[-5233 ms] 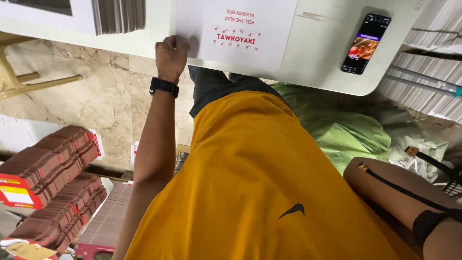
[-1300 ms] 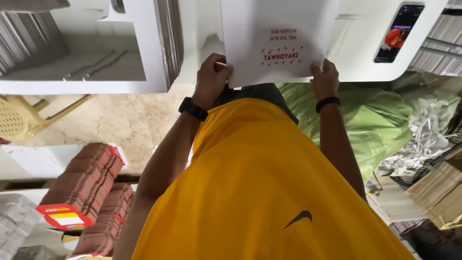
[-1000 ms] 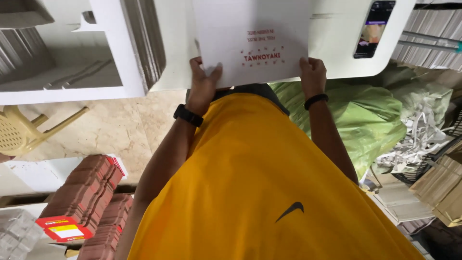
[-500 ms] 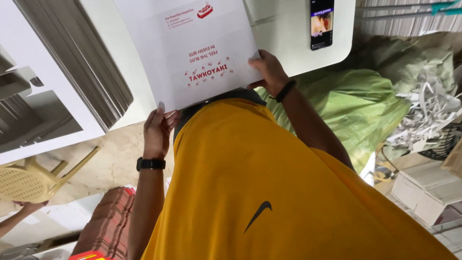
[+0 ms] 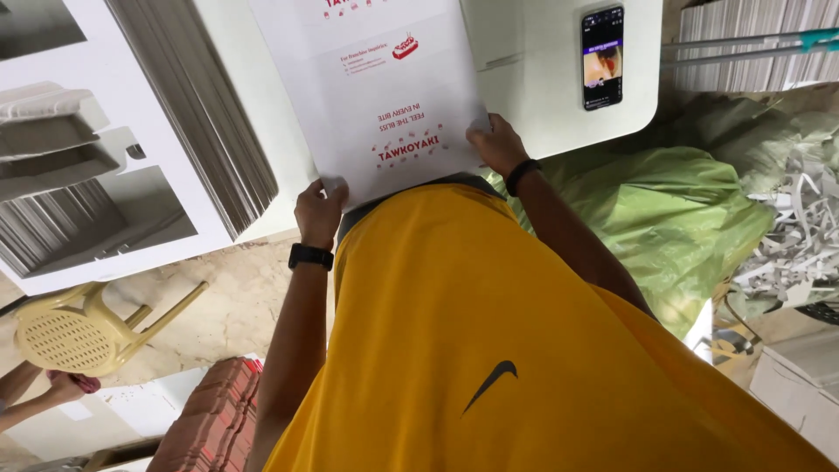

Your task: Folding flat cardboard templates into 3D boxes for packaging.

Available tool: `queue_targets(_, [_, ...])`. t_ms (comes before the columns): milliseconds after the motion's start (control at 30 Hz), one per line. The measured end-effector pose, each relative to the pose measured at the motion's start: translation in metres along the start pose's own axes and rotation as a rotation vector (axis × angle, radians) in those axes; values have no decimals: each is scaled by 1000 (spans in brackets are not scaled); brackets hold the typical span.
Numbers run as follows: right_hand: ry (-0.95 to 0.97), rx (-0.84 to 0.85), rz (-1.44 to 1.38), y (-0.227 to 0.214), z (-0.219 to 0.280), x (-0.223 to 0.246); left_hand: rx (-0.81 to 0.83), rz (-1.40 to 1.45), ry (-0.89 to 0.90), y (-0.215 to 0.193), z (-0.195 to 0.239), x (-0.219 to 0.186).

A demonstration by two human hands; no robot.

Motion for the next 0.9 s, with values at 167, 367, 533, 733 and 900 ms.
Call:
queue_targets(167, [-32,-133,287,-1,-10,-9,33,-42,2,4,8,-10])
queue_targets(367, [-42,-163,323,2,-19,-17,50,-99,50,3,6,-11])
queue_targets(533, [-40,-176,347,5,-31,-27,6,-207,64,4,0,-9])
queue_targets(733, [-28,-140,341,6,-29,-25,17,-102,78,5,-13,13])
queue_targets(900, [-52,-127,337,3,-24,-17,62,183,-18,-25,47,-59])
Point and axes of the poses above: each hand's wrist, its own z-axis away from the middle knuckle, its own y-axis out of the palm, x = y × z, the point moved 6 cm from there along -z, towards the middle knuckle, and after that the axes turned 2 degrees about -x, right-handed, at the moved point
